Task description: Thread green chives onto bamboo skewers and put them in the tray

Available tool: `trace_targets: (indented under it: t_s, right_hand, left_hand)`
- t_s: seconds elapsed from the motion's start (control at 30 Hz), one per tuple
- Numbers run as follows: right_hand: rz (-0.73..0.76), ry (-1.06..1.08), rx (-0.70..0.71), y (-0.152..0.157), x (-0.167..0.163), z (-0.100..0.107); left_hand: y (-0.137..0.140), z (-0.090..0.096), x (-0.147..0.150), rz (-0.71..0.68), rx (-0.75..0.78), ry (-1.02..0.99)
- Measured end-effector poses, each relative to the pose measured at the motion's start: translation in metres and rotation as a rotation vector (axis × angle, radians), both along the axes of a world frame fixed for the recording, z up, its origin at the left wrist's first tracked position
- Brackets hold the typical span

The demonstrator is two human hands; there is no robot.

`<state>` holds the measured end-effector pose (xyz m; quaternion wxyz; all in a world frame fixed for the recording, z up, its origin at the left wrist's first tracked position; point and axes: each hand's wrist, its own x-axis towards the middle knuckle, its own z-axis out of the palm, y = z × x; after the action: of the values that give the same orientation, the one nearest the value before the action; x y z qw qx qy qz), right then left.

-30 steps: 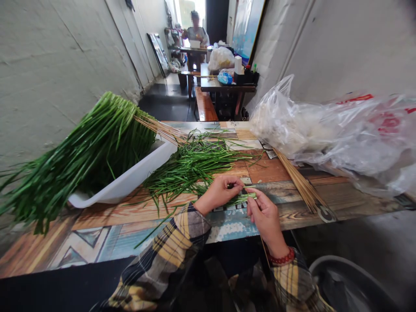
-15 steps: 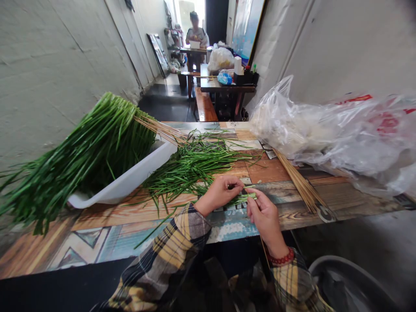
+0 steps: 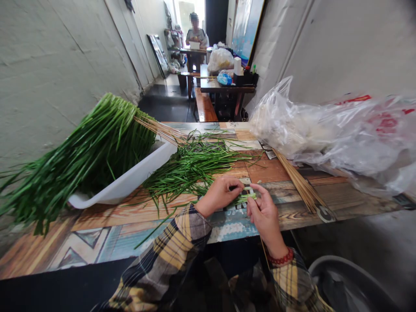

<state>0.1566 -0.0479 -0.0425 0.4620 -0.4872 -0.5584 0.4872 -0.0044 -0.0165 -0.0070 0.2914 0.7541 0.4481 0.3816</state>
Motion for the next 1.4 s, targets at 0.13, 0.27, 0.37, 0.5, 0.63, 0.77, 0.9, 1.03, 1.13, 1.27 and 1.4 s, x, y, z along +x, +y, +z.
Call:
trace_targets:
  t_s: [0.13, 0.27, 0.37, 0.5, 0.63, 0.77, 0.9, 1.03, 1.13, 1.27, 1.4]
  right_hand:
    - [-0.015, 0.013, 0.013, 0.001, 0.000, -0.004]
    - [-0.036, 0.017, -0.005, 0.002, 0.000, -0.009]
    - [-0.028, 0.014, -0.008, 0.002, 0.001, -0.010]
    - [-0.015, -0.003, 0.006, 0.001, 0.000, -0.007]
    - [-0.006, -0.033, 0.014, 0.001, 0.000, -0.006]
    - [-0.005, -0.063, 0.050, 0.001, 0.001, -0.008]
    - [-0.006, -0.098, 0.080, 0.001, 0.002, -0.010]
    - [-0.008, -0.102, 0.078, 0.001, 0.001, -0.009]
    - [-0.008, -0.093, 0.056, 0.001, 0.001, -0.009]
    - [-0.004, -0.085, 0.042, 0.001, 0.001, -0.009]
    - [0.011, -0.078, 0.037, 0.002, 0.001, -0.008]
  left_hand:
    - [0.000, -0.003, 0.000, -0.024, 0.005, 0.027]
    - [-0.002, -0.003, 0.000, -0.131, 0.009, 0.071]
    - [0.000, -0.003, -0.003, -0.129, -0.003, 0.057]
    - [0.009, -0.007, -0.013, 0.181, 0.063, 0.088]
    - [0.018, -0.008, -0.026, 0.478, 0.163, 0.330]
    - [0.022, -0.010, -0.032, 0.563, 0.166, 0.546]
    - [0.022, -0.012, -0.031, 0.559, 0.112, 0.693]
    - [0.019, -0.009, -0.029, 0.516, 0.114, 0.767]
    - [0.016, -0.007, -0.028, 0.506, 0.144, 0.746]
    - [0.014, -0.006, -0.026, 0.494, 0.194, 0.590]
    - [0.015, -0.011, -0.021, 0.342, 0.137, 0.280]
